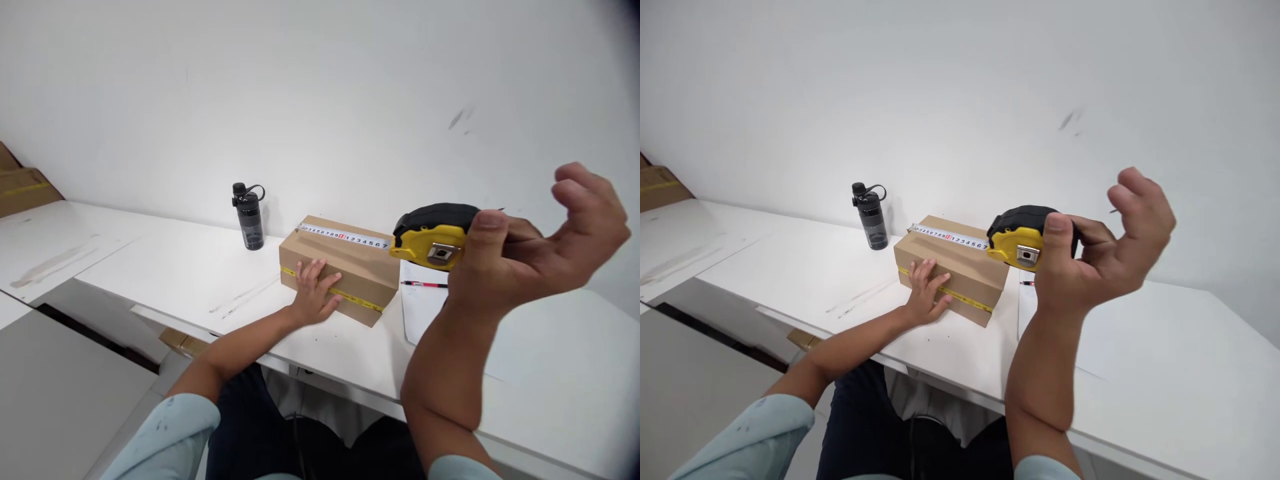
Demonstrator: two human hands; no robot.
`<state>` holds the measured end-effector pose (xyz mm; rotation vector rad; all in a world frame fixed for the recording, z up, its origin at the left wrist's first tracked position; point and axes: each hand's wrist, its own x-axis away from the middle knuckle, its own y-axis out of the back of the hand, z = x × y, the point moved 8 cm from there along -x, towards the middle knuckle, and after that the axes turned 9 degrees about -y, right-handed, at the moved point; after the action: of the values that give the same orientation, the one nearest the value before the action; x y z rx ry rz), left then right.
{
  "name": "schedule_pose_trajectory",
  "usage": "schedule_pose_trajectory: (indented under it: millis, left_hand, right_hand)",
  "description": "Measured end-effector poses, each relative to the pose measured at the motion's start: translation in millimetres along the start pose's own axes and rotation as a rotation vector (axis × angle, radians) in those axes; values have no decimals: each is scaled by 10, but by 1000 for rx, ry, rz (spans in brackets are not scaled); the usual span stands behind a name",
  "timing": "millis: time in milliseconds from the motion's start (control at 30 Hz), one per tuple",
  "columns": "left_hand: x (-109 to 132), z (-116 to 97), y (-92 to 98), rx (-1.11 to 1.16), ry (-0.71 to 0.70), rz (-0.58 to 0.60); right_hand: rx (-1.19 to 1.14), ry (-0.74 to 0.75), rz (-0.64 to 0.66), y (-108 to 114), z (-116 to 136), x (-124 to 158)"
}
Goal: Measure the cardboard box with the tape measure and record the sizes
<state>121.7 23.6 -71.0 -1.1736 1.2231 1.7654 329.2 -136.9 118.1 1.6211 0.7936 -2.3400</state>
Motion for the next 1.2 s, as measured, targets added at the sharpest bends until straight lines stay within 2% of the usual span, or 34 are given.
schedule_pose_trajectory:
  millis: [133, 267, 333, 400, 533, 667, 767, 867, 933, 1200]
  left_hand:
    - [-31, 384, 152, -11, 150, -132]
    - [43, 886, 321, 75, 537, -301]
    - [92, 1017, 314, 133, 671, -289]
    - [113, 1062, 276, 165, 718, -237]
    - [135, 1088, 224, 165, 701, -164]
    - [101, 1090, 290, 101, 610, -166]
    - [9, 1000, 345, 61, 465, -137]
    - [-119, 836, 320, 46, 262, -34]
    - [-181, 772, 291, 40, 185, 26]
    - [-309, 820, 360, -44, 184, 81]
  right_hand:
    - [60, 20, 37, -122, -43, 29]
    - [102, 45, 57, -328, -37, 103]
    - [78, 63, 41, -423, -2, 162]
    - [46, 49, 49, -526, 21, 224]
    - [65, -103, 157, -713, -22, 296]
    - [70, -176, 219, -699, -49, 272]
    - [82, -135, 201, -590, -16, 204]
    - [61, -117, 204, -508, 4, 147]
    - [43, -121, 221, -486, 6, 127]
    - [117, -125, 178, -472, -99, 85]
